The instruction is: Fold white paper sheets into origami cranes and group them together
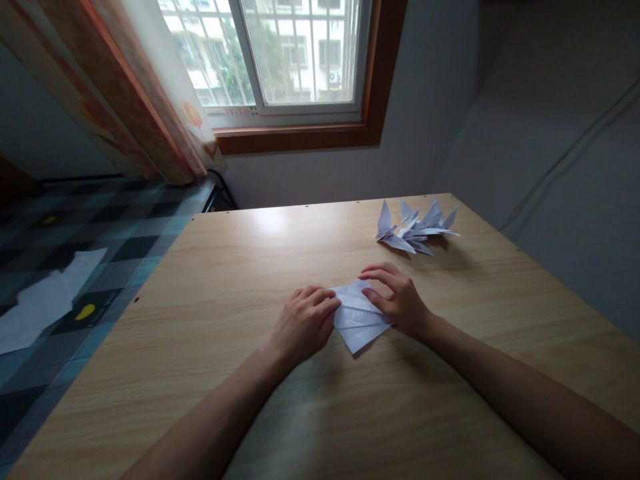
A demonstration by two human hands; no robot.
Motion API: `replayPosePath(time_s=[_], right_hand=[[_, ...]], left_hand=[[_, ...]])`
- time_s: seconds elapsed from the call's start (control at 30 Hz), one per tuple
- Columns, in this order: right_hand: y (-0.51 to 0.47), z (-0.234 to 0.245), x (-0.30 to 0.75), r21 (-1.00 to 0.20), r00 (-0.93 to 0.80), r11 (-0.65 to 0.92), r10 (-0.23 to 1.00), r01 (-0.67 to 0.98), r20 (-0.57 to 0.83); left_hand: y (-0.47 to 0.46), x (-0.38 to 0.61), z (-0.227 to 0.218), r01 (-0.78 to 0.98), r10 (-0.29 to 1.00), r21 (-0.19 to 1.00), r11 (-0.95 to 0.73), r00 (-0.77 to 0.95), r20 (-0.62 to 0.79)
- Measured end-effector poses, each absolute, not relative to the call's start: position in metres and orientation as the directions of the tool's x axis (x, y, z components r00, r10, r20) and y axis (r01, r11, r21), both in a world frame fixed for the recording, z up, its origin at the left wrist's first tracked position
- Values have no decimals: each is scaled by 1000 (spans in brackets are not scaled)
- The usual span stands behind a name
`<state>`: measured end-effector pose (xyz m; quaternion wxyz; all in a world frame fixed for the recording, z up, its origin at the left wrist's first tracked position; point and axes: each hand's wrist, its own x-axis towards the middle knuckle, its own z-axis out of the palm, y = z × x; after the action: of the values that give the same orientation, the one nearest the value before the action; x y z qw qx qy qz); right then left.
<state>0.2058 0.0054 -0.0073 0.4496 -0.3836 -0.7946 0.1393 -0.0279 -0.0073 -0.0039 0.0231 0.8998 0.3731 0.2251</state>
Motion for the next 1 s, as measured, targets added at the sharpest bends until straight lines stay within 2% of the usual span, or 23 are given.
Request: replayPosePath(time_s=[0.07,0.17,0.23,0.3,0.43,0.53,0.63,0.83,1.0], right_hand=[[2,-5,204,-435,-404,758,636,486,658],[-2,-6,202,-265,-596,846,518,462,614],[-1,-9,201,-219,-663,858,500,464,557],[0,-12,202,-223,-676,849,519,479,524],[4,-12,206,-305,-609,800,593,516,527],[9,-12,208,-484,-410,636,765,600,497],[13,-13,210,-650,-281,461,886,604,368],[15,-10,211,-837,-250,251,958,486,142],[15,-10,210,-880,-210,204,970,429,122]], left_hand=[[-8,-28,-3,678,691,197,-708,608,392],[-8,-28,-3,685,694,192,-703,601,396],[-8,-28,-3,671,685,203,-713,605,406],[-8,-28,-3,650,671,214,-729,618,410],[-9,-28,-1,610,642,221,-761,663,384],[-9,-27,0,610,642,216,-763,674,364],[-9,-28,0,632,660,207,-746,663,353],[-10,-29,0,701,717,210,-682,582,385],[-12,-29,0,774,751,202,-601,459,475]])
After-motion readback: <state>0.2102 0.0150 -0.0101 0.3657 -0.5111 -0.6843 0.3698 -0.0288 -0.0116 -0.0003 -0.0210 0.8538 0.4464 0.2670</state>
